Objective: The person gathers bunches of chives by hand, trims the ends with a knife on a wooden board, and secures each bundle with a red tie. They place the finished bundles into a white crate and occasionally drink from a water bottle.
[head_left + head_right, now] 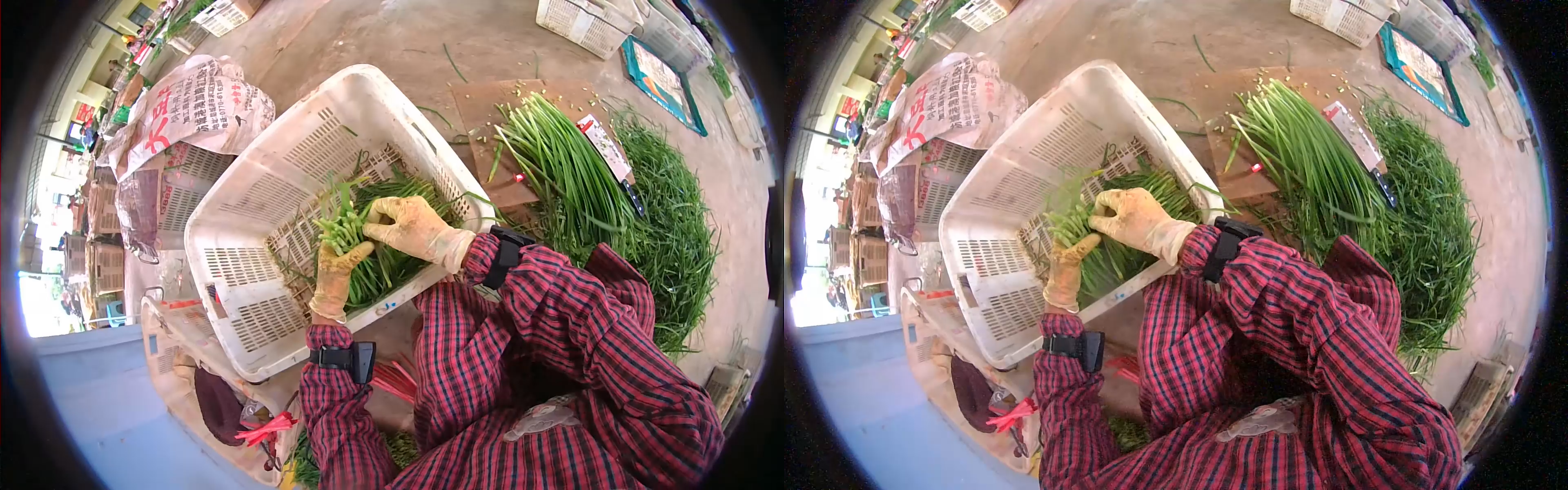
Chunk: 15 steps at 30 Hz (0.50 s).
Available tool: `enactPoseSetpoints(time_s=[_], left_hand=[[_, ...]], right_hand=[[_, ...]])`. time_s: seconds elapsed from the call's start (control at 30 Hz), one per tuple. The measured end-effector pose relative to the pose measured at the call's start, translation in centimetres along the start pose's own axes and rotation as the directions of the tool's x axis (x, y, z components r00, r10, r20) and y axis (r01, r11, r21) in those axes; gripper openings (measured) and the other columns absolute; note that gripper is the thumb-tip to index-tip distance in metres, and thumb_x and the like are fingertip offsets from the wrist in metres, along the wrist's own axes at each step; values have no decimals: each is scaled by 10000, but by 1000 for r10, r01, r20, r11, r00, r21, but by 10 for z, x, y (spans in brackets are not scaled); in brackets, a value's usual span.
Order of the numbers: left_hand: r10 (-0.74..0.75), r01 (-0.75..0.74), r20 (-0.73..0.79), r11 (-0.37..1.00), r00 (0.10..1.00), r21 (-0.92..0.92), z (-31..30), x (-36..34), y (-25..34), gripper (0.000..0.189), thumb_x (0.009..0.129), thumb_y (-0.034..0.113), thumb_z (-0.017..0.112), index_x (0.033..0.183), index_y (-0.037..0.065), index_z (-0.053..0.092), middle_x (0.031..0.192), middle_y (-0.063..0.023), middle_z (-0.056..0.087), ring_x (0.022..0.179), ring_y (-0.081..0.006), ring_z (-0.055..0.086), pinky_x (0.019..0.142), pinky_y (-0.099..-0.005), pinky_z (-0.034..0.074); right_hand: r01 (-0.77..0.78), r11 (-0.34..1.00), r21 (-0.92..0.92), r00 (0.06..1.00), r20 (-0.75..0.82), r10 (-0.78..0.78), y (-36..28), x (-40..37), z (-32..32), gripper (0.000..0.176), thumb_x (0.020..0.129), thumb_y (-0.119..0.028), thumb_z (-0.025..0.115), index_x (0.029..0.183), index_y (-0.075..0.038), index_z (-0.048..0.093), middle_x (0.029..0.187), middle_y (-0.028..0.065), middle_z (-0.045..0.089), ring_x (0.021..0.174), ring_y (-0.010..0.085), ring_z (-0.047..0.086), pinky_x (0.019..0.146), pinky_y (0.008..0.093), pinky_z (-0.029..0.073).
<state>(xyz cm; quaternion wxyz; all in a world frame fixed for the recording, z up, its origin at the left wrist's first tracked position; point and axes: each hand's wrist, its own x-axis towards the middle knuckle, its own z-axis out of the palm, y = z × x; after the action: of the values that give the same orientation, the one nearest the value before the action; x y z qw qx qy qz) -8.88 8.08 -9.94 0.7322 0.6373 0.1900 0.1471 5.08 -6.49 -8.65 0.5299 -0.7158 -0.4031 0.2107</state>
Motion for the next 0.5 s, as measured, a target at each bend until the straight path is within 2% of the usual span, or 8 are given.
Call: enactPoseSetpoints(time_s=[0.07,0.17,0.27,0.33,0.37,0.4,0.43,0.5], left_hand=[[-32,27,98,998,995,52,-8,1,-7,587,840,-30,812,1372,20,570,1214,-41,700,1075,-158,682,932,-306,569],[-74,77,70,996,995,-40,-5,5,-15,602,808,30,869,1341,27,590,1163,-29,720,995,-151,702,872,-296,583],[108,-113,33,944,994,311,-5,5,-16,587,806,53,878,1321,19,597,1151,-33,721,979,-130,694,861,-287,575],[26,-26,4,968,1000,249,-6,4,-19,589,810,81,884,1320,17,596,1143,-36,722,977,-119,685,857,-282,567],[77,-78,16,950,997,302,-7,3,-20,591,813,84,881,1324,16,594,1147,-38,721,990,-120,682,852,-282,568],[67,-65,5,955,998,289,-7,4,-20,585,817,79,875,1325,19,593,1178,-52,710,1005,-133,681,859,-288,571],[56,-52,-6,960,998,275,-8,4,-21,578,821,74,868,1327,21,592,1208,-66,700,1021,-146,679,865,-294,574],[66,-51,-50,965,997,258,-20,-4,-29,578,834,65,852,1344,22,582,1264,-84,674,1037,-162,677,890,-314,578]], right_hand=[[46,999,-9,999,6,-46,7,2,0,171,912,-190,733,952,-32,682,831,104,706,803,224,708,743,347,542],[-240,939,247,921,364,140,21,15,-10,146,954,-198,716,950,-54,690,837,9,699,800,89,647,740,283,541],[-463,793,395,849,454,270,41,31,-19,181,998,-214,631,1109,-75,665,1013,3,706,868,113,711,761,254,552],[-415,832,368,892,347,291,77,32,-3,303,912,-214,673,1161,-41,665,1088,90,737,934,217,753,759,334,586],[-147,989,-34,965,216,150,108,31,20,326,911,-222,667,1182,-40,663,1159,122,722,1013,262,735,808,369,585],[111,883,-457,987,157,-43,136,31,38,349,910,-229,662,1203,-40,661,1230,154,707,1092,307,717,858,403,584],[-139,825,-548,917,243,316,121,28,39,372,917,-241,658,1234,-46,664,1346,208,646,1228,387,639,975,444,543],[-67,737,-673,823,380,422,132,34,32,374,919,-232,663,1244,-46,670,1351,208,637,1217,393,636,1001,449,525]])
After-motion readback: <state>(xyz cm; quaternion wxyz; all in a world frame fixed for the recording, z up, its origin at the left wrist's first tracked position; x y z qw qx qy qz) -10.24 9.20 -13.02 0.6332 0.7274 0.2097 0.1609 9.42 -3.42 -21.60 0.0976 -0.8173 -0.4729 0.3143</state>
